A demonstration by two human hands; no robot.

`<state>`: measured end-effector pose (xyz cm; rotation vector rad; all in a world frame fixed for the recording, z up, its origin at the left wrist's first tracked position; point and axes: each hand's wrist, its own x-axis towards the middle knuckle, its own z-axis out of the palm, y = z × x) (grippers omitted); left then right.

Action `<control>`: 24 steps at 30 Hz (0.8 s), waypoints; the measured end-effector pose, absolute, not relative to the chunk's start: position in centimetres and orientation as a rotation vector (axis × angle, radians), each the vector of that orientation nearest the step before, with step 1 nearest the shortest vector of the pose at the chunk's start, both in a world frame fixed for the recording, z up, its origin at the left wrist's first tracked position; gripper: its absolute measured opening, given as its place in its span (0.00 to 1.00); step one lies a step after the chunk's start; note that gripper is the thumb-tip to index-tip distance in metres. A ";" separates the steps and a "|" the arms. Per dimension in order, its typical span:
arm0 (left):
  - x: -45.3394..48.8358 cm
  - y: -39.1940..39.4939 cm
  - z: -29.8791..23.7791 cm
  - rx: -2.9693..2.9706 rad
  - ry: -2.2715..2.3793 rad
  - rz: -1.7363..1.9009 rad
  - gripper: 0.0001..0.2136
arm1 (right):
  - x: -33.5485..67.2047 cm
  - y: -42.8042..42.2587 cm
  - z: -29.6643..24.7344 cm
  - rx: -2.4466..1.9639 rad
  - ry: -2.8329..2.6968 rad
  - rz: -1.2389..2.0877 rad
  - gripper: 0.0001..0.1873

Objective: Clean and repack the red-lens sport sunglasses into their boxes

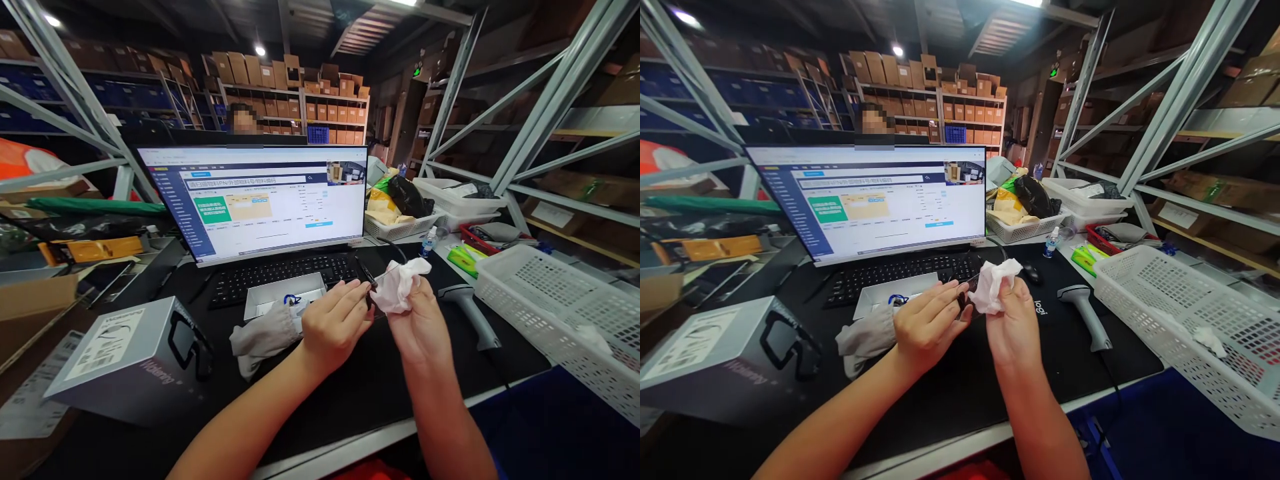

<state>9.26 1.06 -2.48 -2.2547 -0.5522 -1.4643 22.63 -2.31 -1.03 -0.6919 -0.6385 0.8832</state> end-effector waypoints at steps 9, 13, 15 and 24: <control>9.1 0.6 -2.2 -2.327 -0.605 -1.487 0.02 | 22.6 -2.5 -2.3 -0.699 -0.733 0.879 0.29; 8.9 1.4 -2.0 -2.333 -0.584 -1.434 0.04 | 24.9 -1.5 -0.5 -0.626 -0.592 1.110 0.18; 8.6 2.0 -1.8 -2.390 -0.577 -1.404 0.05 | 25.6 -1.7 -1.3 -0.657 -0.625 1.108 0.17; 7.6 3.5 -0.8 -2.715 -0.316 -1.135 0.04 | 36.1 -8.2 -5.7 -0.972 -0.569 0.118 0.32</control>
